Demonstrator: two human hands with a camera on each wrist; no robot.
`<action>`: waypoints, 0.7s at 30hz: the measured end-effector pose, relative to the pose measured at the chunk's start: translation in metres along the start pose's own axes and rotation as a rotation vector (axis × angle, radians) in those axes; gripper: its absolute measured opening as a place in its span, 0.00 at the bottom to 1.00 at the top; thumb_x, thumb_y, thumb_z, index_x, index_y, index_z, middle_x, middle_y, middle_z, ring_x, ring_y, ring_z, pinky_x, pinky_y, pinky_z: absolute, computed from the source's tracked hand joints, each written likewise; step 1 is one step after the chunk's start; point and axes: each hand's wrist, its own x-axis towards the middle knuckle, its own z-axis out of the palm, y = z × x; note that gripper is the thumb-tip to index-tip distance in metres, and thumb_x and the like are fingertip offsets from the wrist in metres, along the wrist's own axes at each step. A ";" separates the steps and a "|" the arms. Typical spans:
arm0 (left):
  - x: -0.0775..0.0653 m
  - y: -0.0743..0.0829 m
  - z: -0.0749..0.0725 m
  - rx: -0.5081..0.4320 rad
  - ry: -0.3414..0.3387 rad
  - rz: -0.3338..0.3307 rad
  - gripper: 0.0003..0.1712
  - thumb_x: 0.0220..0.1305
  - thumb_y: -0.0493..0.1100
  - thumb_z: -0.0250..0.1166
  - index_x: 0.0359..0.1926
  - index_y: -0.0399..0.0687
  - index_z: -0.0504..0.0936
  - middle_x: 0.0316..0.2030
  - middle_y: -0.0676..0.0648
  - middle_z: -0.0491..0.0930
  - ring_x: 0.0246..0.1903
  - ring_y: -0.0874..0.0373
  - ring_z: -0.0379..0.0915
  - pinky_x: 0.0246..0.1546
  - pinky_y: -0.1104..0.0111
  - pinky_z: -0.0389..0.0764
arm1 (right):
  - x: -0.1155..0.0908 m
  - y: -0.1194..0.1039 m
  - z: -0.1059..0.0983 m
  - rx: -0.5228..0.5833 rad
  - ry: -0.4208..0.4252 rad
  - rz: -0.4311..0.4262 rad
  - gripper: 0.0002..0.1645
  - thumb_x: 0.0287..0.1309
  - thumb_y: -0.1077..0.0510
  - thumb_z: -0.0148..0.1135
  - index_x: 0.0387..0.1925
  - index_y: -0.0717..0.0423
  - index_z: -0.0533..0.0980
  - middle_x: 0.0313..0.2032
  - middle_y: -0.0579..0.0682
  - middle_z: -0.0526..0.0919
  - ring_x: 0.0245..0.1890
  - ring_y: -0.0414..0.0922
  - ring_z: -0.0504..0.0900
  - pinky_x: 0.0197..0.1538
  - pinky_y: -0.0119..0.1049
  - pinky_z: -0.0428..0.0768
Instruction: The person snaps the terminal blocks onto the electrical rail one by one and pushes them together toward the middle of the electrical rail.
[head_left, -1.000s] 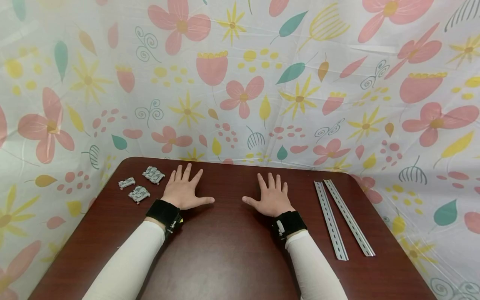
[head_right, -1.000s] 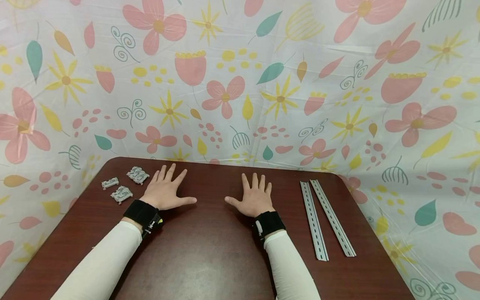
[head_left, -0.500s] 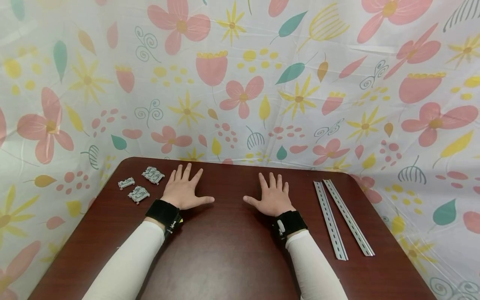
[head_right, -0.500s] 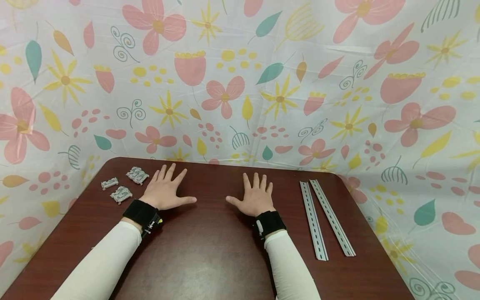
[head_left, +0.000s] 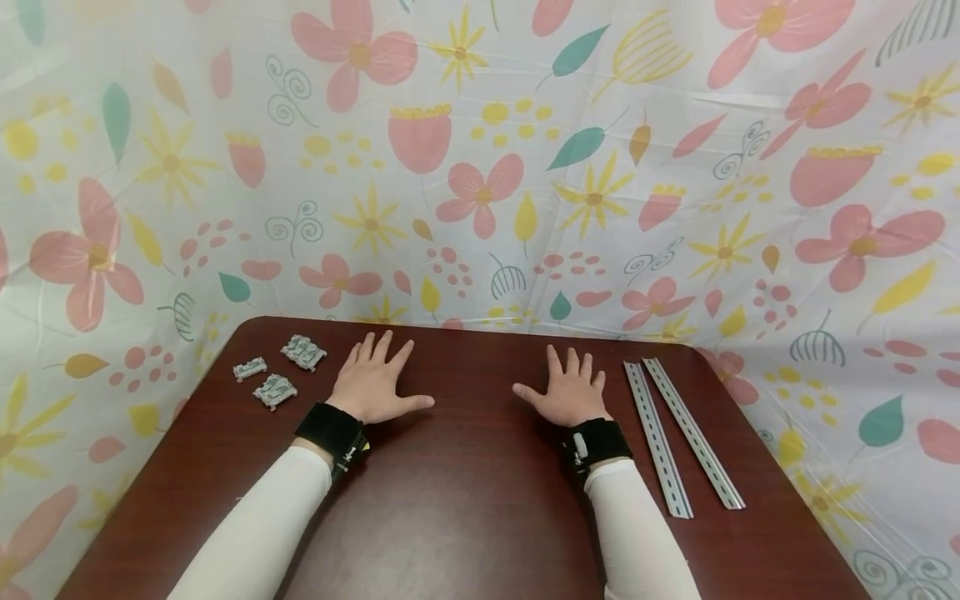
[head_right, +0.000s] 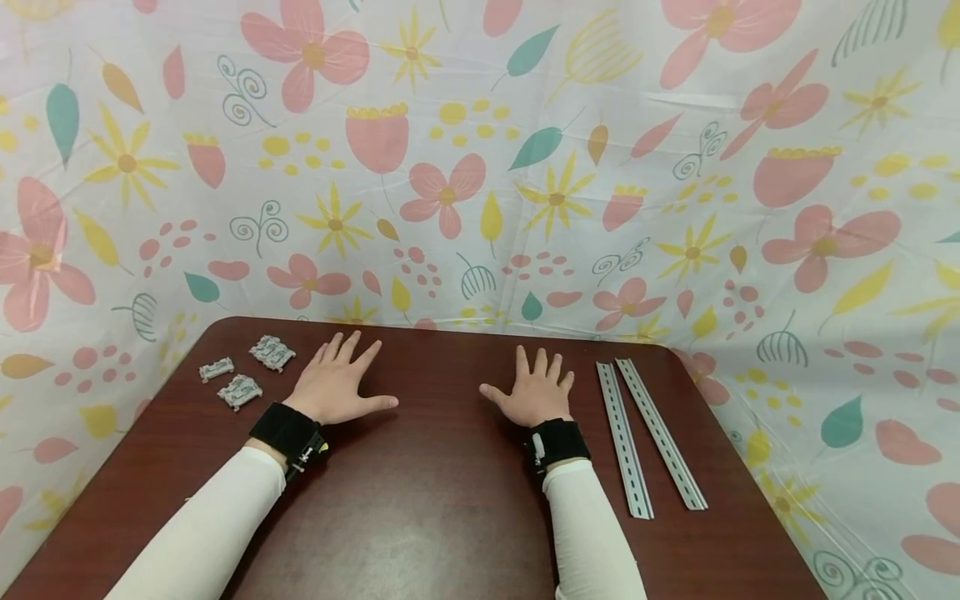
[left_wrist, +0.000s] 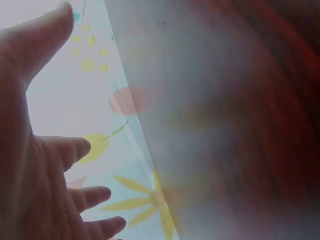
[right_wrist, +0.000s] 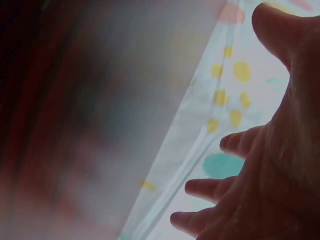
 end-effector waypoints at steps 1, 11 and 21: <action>0.000 0.001 0.000 -0.004 0.003 0.002 0.67 0.66 0.87 0.58 0.91 0.53 0.56 0.88 0.31 0.46 0.86 0.27 0.38 0.84 0.36 0.45 | 0.001 0.005 0.000 0.003 -0.001 0.012 0.71 0.70 0.16 0.55 0.91 0.57 0.45 0.86 0.75 0.43 0.85 0.79 0.37 0.77 0.83 0.41; 0.000 0.008 -0.002 -0.002 0.033 0.012 0.64 0.69 0.86 0.58 0.90 0.52 0.59 0.86 0.30 0.53 0.86 0.29 0.45 0.83 0.37 0.51 | -0.009 0.054 -0.009 0.016 0.032 0.160 0.67 0.76 0.21 0.54 0.90 0.64 0.44 0.82 0.82 0.44 0.82 0.82 0.43 0.75 0.85 0.48; 0.001 0.013 0.000 0.019 0.032 0.028 0.62 0.69 0.83 0.61 0.88 0.48 0.64 0.83 0.30 0.61 0.84 0.29 0.51 0.82 0.37 0.55 | -0.023 0.083 -0.022 0.052 0.014 0.313 0.63 0.81 0.29 0.55 0.86 0.74 0.45 0.76 0.88 0.48 0.77 0.85 0.49 0.73 0.83 0.53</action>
